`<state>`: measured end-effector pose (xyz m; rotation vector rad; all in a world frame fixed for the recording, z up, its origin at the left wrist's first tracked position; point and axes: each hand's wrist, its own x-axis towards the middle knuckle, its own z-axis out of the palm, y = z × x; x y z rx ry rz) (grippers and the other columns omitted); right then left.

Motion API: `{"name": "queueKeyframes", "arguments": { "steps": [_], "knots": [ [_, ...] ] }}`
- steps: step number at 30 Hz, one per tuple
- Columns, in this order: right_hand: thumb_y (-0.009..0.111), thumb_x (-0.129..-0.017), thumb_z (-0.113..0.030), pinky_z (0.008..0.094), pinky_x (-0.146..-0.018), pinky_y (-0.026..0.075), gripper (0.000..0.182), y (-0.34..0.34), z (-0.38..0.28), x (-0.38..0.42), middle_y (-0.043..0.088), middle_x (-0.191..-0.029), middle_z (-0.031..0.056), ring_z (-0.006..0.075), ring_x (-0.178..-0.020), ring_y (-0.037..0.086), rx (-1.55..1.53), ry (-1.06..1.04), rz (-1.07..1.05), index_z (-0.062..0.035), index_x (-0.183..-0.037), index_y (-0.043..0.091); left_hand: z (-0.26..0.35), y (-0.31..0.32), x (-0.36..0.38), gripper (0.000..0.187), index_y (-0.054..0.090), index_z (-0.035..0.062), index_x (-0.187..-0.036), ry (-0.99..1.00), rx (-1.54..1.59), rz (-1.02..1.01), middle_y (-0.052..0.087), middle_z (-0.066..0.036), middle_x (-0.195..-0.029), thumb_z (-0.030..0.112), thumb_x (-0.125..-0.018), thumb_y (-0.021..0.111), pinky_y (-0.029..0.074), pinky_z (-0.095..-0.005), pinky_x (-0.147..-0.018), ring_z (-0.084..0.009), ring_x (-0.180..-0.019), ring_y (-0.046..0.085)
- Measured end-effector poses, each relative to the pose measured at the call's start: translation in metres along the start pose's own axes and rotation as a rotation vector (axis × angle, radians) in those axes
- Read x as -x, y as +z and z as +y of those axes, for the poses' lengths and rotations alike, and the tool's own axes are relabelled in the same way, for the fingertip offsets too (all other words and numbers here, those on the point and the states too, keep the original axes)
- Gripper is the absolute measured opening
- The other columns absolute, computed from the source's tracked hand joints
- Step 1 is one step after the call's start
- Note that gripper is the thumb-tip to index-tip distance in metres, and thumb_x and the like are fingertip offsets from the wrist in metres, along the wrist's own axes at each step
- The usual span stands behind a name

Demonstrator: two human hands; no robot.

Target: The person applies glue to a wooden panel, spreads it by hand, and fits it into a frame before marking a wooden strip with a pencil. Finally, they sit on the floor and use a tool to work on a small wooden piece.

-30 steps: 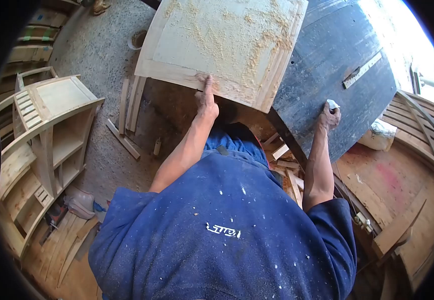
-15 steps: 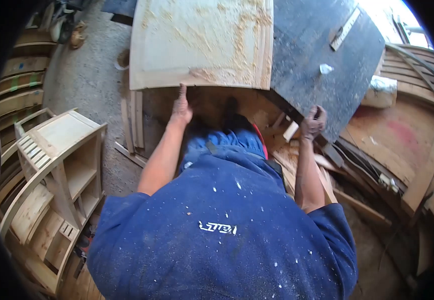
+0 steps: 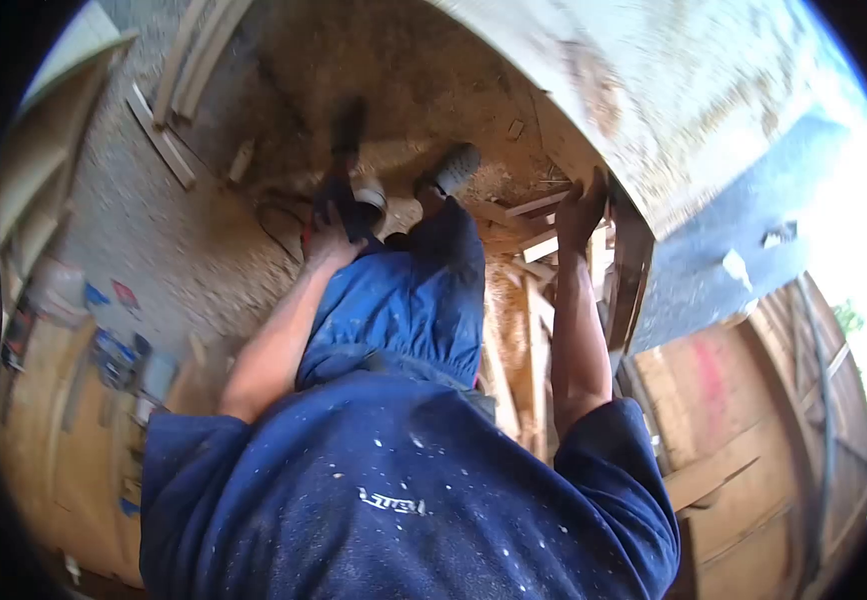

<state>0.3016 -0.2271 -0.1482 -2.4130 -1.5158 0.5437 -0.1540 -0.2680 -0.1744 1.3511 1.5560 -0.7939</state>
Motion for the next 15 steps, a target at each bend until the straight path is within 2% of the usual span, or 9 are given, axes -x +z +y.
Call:
{"name": "queueKeyframes", "arguments": {
  "steps": [1, 3, 4, 6, 10, 15],
  "knots": [
    [0.053, -0.099, -0.015, 0.0471, -0.11, 0.04, 0.044, 0.02, 0.046, -0.025, 0.052, -0.14, 0.0294, 0.0423, -0.129, 0.052, 0.197, -0.015, 0.124, 0.0053, -0.138, 0.05, 0.008, 0.008, 0.003, 0.114, 0.013, 0.0037, -0.159, -0.013, -0.028, 0.004, 0.028, -0.04, -0.152, 0.059, -0.08, 0.073, 0.047, -0.0536, -0.102, -0.0523, -0.131, 0.047],
    [0.047, -0.103, -0.012, 0.0446, -0.11, 0.04, 0.04, 0.027, 0.035, -0.065, 0.057, -0.135, 0.0273, 0.0402, -0.127, 0.054, 0.371, -0.138, 0.296, 0.0109, -0.136, 0.049, 0.024, 0.013, 0.001, 0.114, 0.016, 0.0025, -0.158, -0.149, 0.025, 0.04, 0.034, -0.038, -0.149, 0.058, -0.079, 0.076, 0.05, -0.0515, -0.098, -0.0493, -0.125, 0.053],
    [0.048, -0.103, -0.013, 0.0444, -0.11, 0.04, 0.04, 0.027, 0.036, -0.083, 0.057, -0.135, 0.0272, 0.04, -0.126, 0.054, 0.422, -0.132, 0.363, 0.0107, -0.135, 0.05, 0.03, 0.017, 0.004, 0.113, 0.018, 0.0021, -0.158, -0.197, 0.048, 0.043, 0.036, -0.037, -0.147, 0.058, -0.078, 0.076, 0.051, -0.0508, -0.097, -0.0483, -0.123, 0.054],
    [0.048, -0.103, -0.013, 0.0442, -0.11, 0.041, 0.04, 0.026, 0.043, -0.127, 0.058, -0.134, 0.0271, 0.0395, -0.126, 0.055, 0.483, -0.052, 0.457, 0.0103, -0.135, 0.051, 0.038, 0.029, 0.009, 0.113, 0.019, 0.0017, -0.157, -0.231, 0.032, 0.203, 0.041, -0.036, -0.143, 0.055, -0.077, 0.078, 0.054, -0.0509, -0.092, -0.0459, -0.117, 0.057],
    [0.05, -0.103, -0.015, 0.0437, -0.109, 0.042, 0.039, 0.029, 0.057, -0.184, 0.059, -0.133, 0.0268, 0.0387, -0.125, 0.056, 0.531, 0.093, 0.548, 0.0095, -0.133, 0.052, 0.037, 0.037, 0.014, 0.111, 0.011, -0.0005, -0.158, -0.247, 0.318, 0.25, 0.036, -0.036, -0.146, 0.047, -0.082, 0.076, 0.052, -0.0556, -0.095, -0.0513, -0.12, 0.054],
    [0.051, -0.102, -0.016, 0.0431, -0.108, 0.043, 0.039, 0.022, 0.077, -0.188, 0.06, -0.131, 0.0264, 0.0376, -0.124, 0.057, 0.452, 0.266, 0.662, 0.0085, -0.132, 0.054, 0.038, 0.033, 0.011, 0.108, 0.015, -0.0038, -0.155, -0.255, 0.336, 0.348, 0.042, -0.034, -0.142, 0.041, -0.079, 0.078, 0.052, -0.0543, -0.094, -0.0495, -0.116, 0.057]
  ]
}}
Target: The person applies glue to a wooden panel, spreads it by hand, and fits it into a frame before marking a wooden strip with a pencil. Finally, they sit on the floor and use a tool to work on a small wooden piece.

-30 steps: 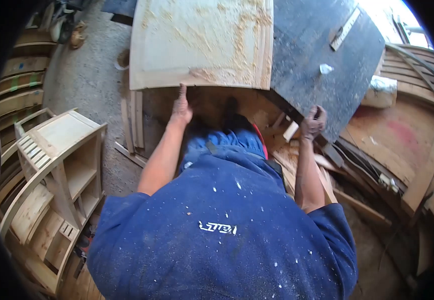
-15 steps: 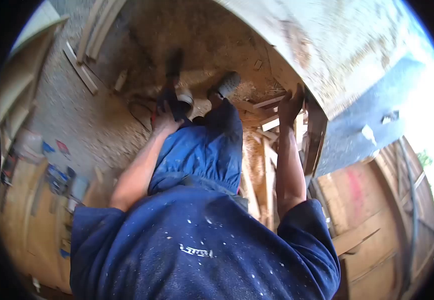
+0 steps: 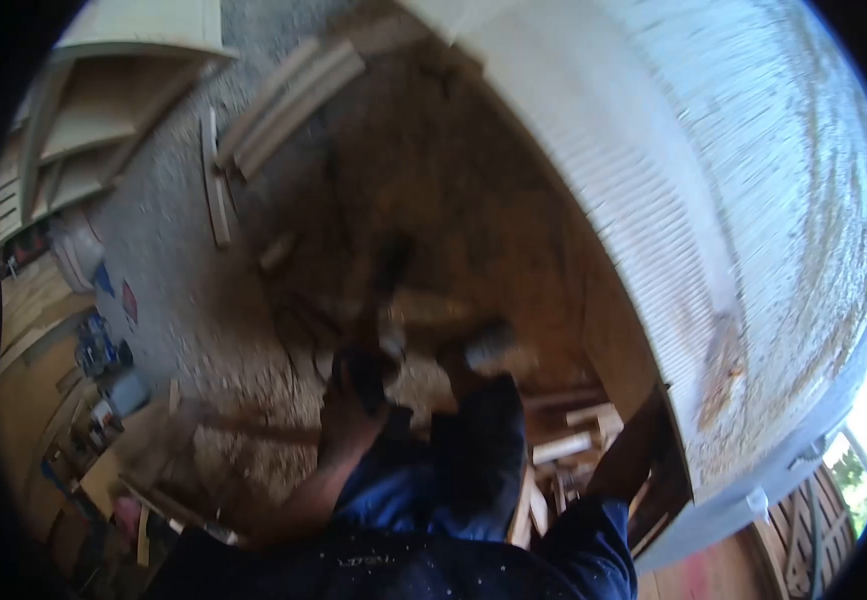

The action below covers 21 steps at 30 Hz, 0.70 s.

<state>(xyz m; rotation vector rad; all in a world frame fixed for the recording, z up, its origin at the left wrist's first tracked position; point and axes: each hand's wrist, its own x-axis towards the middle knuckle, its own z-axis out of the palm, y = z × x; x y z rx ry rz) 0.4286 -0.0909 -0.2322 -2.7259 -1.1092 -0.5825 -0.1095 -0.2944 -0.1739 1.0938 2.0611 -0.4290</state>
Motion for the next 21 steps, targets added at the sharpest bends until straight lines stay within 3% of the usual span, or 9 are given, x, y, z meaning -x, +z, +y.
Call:
{"name": "queueKeyframes", "arguments": {
  "steps": [10, 13, 15, 17, 19, 21],
  "knots": [
    [0.055, -0.101, -0.02, 0.0419, -0.105, 0.045, 0.038, -0.008, 0.014, 0.028, 0.062, -0.127, 0.0257, 0.0354, -0.121, 0.059, -0.094, 0.148, -0.02, 0.0066, -0.128, 0.058, -0.001, -0.031, -0.011, 0.105, 0.024, 0.0009, -0.153, 0.065, -0.042, 0.082, 0.05, -0.031, -0.135, 0.044, -0.074, 0.078, 0.054, -0.0529, -0.092, -0.0472, -0.112, 0.06],
    [0.056, -0.101, -0.021, 0.0415, -0.104, 0.045, 0.037, -0.015, 0.026, 0.053, 0.063, -0.126, 0.0255, 0.0347, -0.12, 0.059, -0.151, 0.149, -0.058, 0.006, -0.127, 0.059, -0.013, -0.028, -0.021, 0.113, 0.021, 0.0015, -0.155, 0.059, -0.053, -0.004, 0.047, -0.028, -0.142, 0.047, -0.071, 0.081, 0.051, -0.0533, -0.098, -0.0478, -0.121, 0.055],
    [0.056, -0.101, -0.021, 0.0412, -0.104, 0.046, 0.037, -0.036, 0.028, 0.085, 0.063, -0.125, 0.0253, 0.0343, -0.119, 0.06, -0.212, 0.163, -0.111, 0.0056, -0.126, 0.06, -0.036, -0.008, -0.037, 0.114, 0.018, 0.0033, -0.157, 0.142, 0.01, -0.04, 0.046, -0.031, -0.144, 0.052, -0.074, 0.079, 0.047, -0.0509, -0.104, -0.0476, -0.125, 0.054],
    [0.057, -0.101, -0.022, 0.041, -0.103, 0.046, 0.037, -0.063, 0.019, 0.12, 0.064, -0.125, 0.0252, 0.0339, -0.119, 0.06, -0.33, 0.204, -0.179, 0.0052, -0.126, 0.06, -0.057, 0.004, -0.046, 0.106, 0.021, 0.0036, -0.157, 0.334, 0.277, -0.051, 0.047, -0.031, -0.145, 0.056, -0.08, 0.073, 0.046, -0.0465, -0.106, -0.044, -0.127, 0.054],
    [0.058, -0.101, -0.022, 0.0407, -0.103, 0.047, 0.037, -0.097, 0.004, 0.148, 0.064, -0.124, 0.025, 0.0334, -0.118, 0.06, -0.469, 0.279, -0.282, 0.0048, -0.125, 0.061, -0.04, -0.041, -0.022, 0.094, 0.031, 0.002, -0.153, 0.303, 0.03, -0.126, 0.05, -0.03, -0.144, 0.058, -0.086, 0.067, 0.045, -0.0439, -0.106, -0.0403, -0.129, 0.054],
    [0.058, -0.1, -0.023, 0.0405, -0.103, 0.047, 0.037, -0.12, -0.028, 0.16, 0.065, -0.123, 0.0249, 0.033, -0.118, 0.061, -0.723, 0.382, -0.402, 0.0044, -0.124, 0.062, -0.036, -0.068, -0.026, 0.091, 0.035, 0.001, -0.151, 0.299, 0.038, -0.209, 0.051, -0.029, -0.143, 0.058, -0.087, 0.066, 0.046, -0.0425, -0.106, -0.0389, -0.128, 0.055]
  ]
}}
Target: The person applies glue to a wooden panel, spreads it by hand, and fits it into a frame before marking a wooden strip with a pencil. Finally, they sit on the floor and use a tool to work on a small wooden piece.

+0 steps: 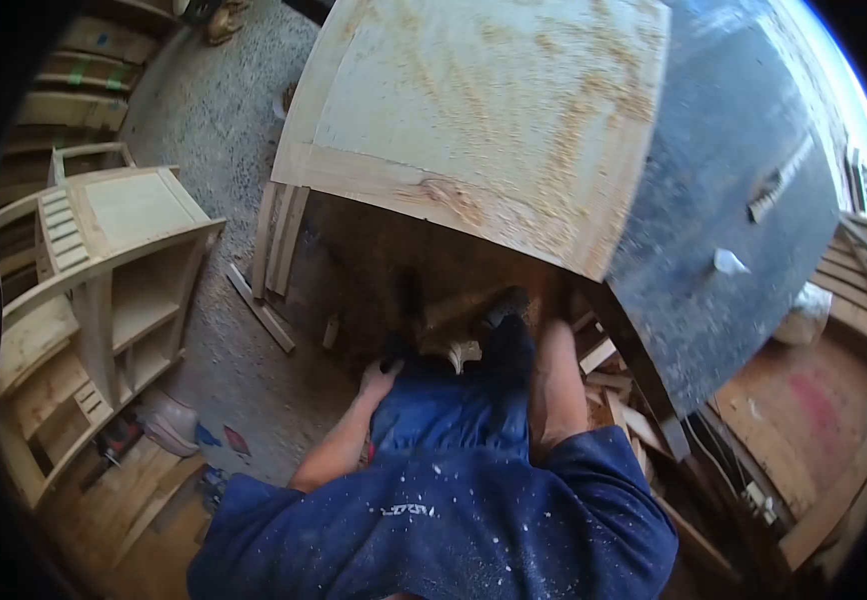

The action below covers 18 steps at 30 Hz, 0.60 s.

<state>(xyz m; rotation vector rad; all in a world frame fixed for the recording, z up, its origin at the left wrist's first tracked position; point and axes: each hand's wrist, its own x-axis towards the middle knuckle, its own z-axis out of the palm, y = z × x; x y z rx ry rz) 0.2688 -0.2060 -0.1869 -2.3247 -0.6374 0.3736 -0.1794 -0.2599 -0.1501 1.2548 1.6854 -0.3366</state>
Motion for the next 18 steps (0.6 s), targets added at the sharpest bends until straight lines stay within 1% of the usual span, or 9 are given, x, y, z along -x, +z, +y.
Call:
{"name": "queueKeyframes", "arguments": {
  "steps": [2, 3, 5, 7, 9, 11, 14, 17, 18],
  "knots": [
    [0.059, -0.1, -0.024, 0.0403, -0.102, 0.048, 0.037, 0.008, -0.026, 0.016, 0.065, -0.123, 0.0247, 0.0326, -0.117, 0.061, -0.133, 0.083, -0.18, 0.004, -0.124, 0.063, 0.022, -0.032, 0.006, 0.086, 0.042, 0.0008, -0.147, -0.033, 0.196, -0.053, 0.054, -0.027, -0.14, 0.06, -0.088, 0.065, 0.047, -0.0423, -0.104, -0.0368, -0.126, 0.058],
    [0.063, -0.098, -0.032, 0.0384, -0.093, 0.05, 0.038, 0.002, -0.027, 0.021, 0.069, -0.112, 0.0162, 0.0253, -0.104, 0.064, 0.225, -0.046, -0.379, 0.001, -0.115, 0.068, 0.054, -0.055, 0.018, 0.086, 0.044, 0.0015, -0.146, -0.043, 0.337, -0.042, 0.056, -0.026, -0.139, 0.061, -0.089, 0.065, 0.047, -0.0436, -0.104, -0.0361, -0.124, 0.059],
    [0.069, -0.095, -0.028, 0.0346, -0.082, 0.052, 0.033, -0.011, -0.048, 0.057, 0.071, -0.102, 0.0091, 0.0205, -0.089, 0.064, -0.553, 0.298, -0.283, 0.0023, -0.11, 0.07, 0.126, -0.098, 0.037, 0.081, 0.048, 0.0037, -0.143, -0.155, 0.963, -0.046, 0.061, -0.019, -0.132, 0.062, -0.09, 0.064, 0.047, -0.0472, -0.102, -0.0339, -0.12, 0.059],
    [0.079, -0.087, -0.01, 0.0302, -0.07, 0.056, 0.034, -0.063, -0.095, 0.07, 0.072, -0.104, 0.0093, 0.0189, -0.083, 0.069, -0.876, 0.619, -0.364, 0.004, -0.116, 0.068, 0.178, -0.13, 0.029, 0.078, 0.046, 0.0047, -0.142, 0.02, 1.222, -0.064, 0.057, -0.017, -0.135, 0.058, -0.09, 0.068, 0.04, -0.0519, -0.109, -0.0333, -0.128, 0.052],
    [0.076, -0.09, -0.008, 0.0321, -0.075, 0.06, 0.031, -0.1, -0.116, 0.069, 0.073, -0.101, 0.0109, 0.021, -0.085, 0.071, -0.871, 0.618, -0.407, 0.0051, -0.117, 0.067, 0.23, -0.153, 0.012, 0.082, 0.042, 0.0048, -0.145, 0.132, 1.394, -0.083, 0.05, -0.017, -0.143, 0.054, -0.088, 0.074, 0.038, -0.0498, -0.11, -0.0322, -0.133, 0.047],
    [0.073, -0.092, -0.007, 0.0293, -0.079, 0.061, 0.029, -0.139, -0.149, 0.06, 0.072, -0.102, 0.0131, 0.021, -0.084, 0.071, -0.973, 0.7, -0.4, 0.0069, -0.117, 0.067, 0.283, -0.17, -0.004, 0.085, 0.042, 0.0055, -0.145, 0.13, 1.467, -0.009, 0.046, -0.017, -0.147, 0.051, -0.083, 0.079, 0.037, -0.0501, -0.112, -0.0321, -0.135, 0.044],
    [0.072, -0.094, -0.008, 0.0283, -0.075, 0.058, 0.028, -0.183, -0.194, 0.044, 0.072, -0.1, 0.0141, 0.0184, -0.084, 0.07, -0.971, 0.547, -0.404, 0.0083, -0.116, 0.067, 0.327, -0.183, -0.057, 0.088, 0.04, -0.0029, -0.145, 0.094, 1.453, -0.016, 0.052, -0.019, -0.139, 0.05, -0.085, 0.078, 0.047, -0.0503, -0.101, -0.0311, -0.118, 0.055],
    [0.072, -0.094, -0.009, 0.0275, -0.072, 0.056, 0.03, -0.205, -0.225, 0.03, 0.073, -0.098, 0.0121, 0.0159, -0.08, 0.069, -0.867, 0.401, -0.347, 0.008, -0.117, 0.067, 0.359, -0.19, -0.038, 0.087, 0.052, -0.0084, -0.135, 0.061, 0.912, 0.159, 0.058, -0.019, -0.134, 0.048, -0.077, 0.085, 0.052, -0.0471, -0.096, -0.0297, -0.114, 0.06],
    [0.071, -0.094, -0.009, 0.0273, -0.073, 0.057, 0.03, -0.203, -0.232, 0.023, 0.073, -0.099, 0.0124, 0.0164, -0.08, 0.069, -0.867, 0.355, -0.299, 0.0082, -0.118, 0.066, 0.374, -0.19, -0.032, 0.085, 0.057, -0.009, -0.13, -0.045, 1.173, 0.242, 0.06, -0.018, -0.132, 0.046, -0.074, 0.088, 0.055, -0.0454, -0.093, -0.0291, -0.111, 0.062]
  ]
}}
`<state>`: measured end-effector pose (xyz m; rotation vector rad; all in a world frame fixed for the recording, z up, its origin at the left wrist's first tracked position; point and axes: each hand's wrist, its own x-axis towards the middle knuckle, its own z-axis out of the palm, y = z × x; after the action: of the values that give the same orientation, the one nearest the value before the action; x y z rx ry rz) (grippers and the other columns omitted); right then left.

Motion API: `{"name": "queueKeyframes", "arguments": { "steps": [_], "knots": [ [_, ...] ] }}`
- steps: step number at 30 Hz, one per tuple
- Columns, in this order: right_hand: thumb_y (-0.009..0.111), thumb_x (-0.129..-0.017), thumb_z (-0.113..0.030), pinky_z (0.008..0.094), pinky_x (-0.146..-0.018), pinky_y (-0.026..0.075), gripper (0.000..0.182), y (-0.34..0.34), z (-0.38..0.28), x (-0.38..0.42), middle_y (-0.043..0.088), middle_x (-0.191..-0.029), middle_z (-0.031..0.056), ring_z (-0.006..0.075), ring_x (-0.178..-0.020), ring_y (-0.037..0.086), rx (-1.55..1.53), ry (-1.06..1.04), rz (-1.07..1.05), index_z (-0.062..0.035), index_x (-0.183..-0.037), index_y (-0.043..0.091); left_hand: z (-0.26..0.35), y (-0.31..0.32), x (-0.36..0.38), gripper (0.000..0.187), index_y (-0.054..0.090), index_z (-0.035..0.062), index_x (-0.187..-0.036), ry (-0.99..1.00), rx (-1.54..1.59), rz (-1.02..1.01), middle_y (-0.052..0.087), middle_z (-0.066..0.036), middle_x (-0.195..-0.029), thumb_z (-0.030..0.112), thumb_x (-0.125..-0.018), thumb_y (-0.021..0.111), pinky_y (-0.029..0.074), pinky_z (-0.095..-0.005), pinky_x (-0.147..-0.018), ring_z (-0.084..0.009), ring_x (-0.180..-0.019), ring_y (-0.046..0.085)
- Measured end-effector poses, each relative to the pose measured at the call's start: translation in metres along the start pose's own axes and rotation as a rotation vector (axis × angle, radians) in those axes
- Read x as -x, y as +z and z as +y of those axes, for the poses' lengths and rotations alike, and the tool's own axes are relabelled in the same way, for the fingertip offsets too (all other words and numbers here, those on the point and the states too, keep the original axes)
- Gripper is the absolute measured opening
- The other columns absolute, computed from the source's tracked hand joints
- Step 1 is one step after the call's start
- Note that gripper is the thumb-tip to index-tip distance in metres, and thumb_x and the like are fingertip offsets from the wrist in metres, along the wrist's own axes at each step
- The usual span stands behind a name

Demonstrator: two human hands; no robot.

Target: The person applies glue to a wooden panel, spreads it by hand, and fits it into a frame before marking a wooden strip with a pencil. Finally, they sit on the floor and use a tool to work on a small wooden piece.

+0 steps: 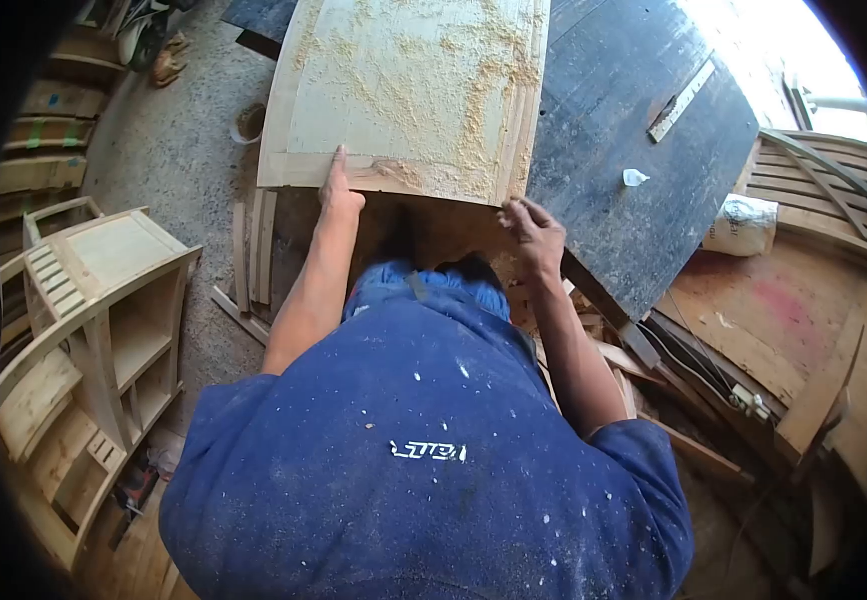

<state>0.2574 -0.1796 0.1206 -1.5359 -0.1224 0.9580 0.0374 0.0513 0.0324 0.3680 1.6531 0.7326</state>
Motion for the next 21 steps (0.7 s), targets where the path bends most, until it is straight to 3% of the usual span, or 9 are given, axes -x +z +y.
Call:
{"name": "queueKeyframes", "arguments": {
  "steps": [1, 5, 11, 14, 16, 21],
  "knots": [
    [0.071, -0.094, -0.009, 0.0271, -0.074, 0.058, 0.031, 0.005, -0.005, -0.008, 0.073, -0.1, 0.0126, 0.0168, -0.08, 0.07, 0.005, -0.059, 0.018, 0.0083, -0.119, 0.066, 0.001, 0.007, -0.002, 0.082, 0.062, -0.0096, -0.124, -0.072, 0.254, 0.135, 0.062, -0.018, -0.129, 0.044, -0.07, 0.092, 0.058, -0.0438, -0.091, -0.0286, -0.109, 0.064],
    [0.07, -0.095, -0.009, 0.0279, -0.077, 0.06, 0.031, 0.05, -0.015, -0.031, 0.073, -0.101, 0.0147, 0.0184, -0.082, 0.071, -0.117, -0.092, 0.102, 0.0088, -0.12, 0.065, 0.006, 0.005, 0.007, 0.091, 0.055, -0.0095, -0.131, -0.046, 0.205, 0.127, 0.061, -0.018, -0.131, 0.043, -0.068, 0.093, 0.058, -0.0432, -0.094, -0.0302, -0.111, 0.063],
    [0.072, -0.094, -0.009, 0.0305, -0.079, 0.062, 0.032, 0.116, -0.004, -0.045, 0.073, -0.099, 0.0165, 0.0212, -0.084, 0.072, 0.028, -0.074, -0.037, 0.0094, -0.119, 0.066, 0.004, -0.001, 0.008, 0.093, 0.048, -0.0078, -0.138, -0.083, 0.238, 0.066, 0.053, -0.017, -0.141, 0.041, -0.072, 0.091, 0.048, -0.0447, -0.107, -0.0295, -0.127, 0.052],
    [0.071, -0.094, -0.009, 0.0308, -0.079, 0.062, 0.029, 0.147, -0.007, -0.049, 0.073, -0.099, 0.0156, 0.0213, -0.085, 0.073, 0.11, -0.1, -0.131, 0.0077, -0.117, 0.067, -0.001, -0.015, -0.01, 0.079, 0.055, -0.0002, -0.136, -0.105, 0.394, -0.055, 0.06, -0.011, -0.134, 0.036, -0.075, 0.09, 0.051, -0.0436, -0.101, -0.0256, -0.117, 0.058],
    [0.071, -0.094, -0.011, 0.0295, -0.079, 0.061, 0.027, 0.162, 0.001, -0.052, 0.074, -0.098, 0.0142, 0.0201, -0.085, 0.073, 0.148, -0.122, -0.21, 0.0053, -0.115, 0.07, -0.001, -0.031, -0.031, 0.073, 0.055, 0.0077, -0.138, -0.131, 0.651, -0.361, 0.06, -0.007, -0.135, 0.038, -0.079, 0.085, 0.046, -0.0493, -0.105, -0.0259, -0.121, 0.057],
    [0.071, -0.095, -0.013, 0.0268, -0.077, 0.059, 0.025, 0.188, 0.0, -0.058, 0.075, -0.096, 0.0119, 0.0175, -0.085, 0.073, 0.361, -0.141, -0.26, 0.0024, -0.116, 0.071, 0.006, -0.038, -0.04, 0.067, 0.058, 0.0125, -0.136, -0.066, 0.601, -0.371, 0.061, -0.004, -0.134, 0.036, -0.078, 0.083, 0.041, -0.0504, -0.108, -0.0264, -0.123, 0.055]
  ]
}}
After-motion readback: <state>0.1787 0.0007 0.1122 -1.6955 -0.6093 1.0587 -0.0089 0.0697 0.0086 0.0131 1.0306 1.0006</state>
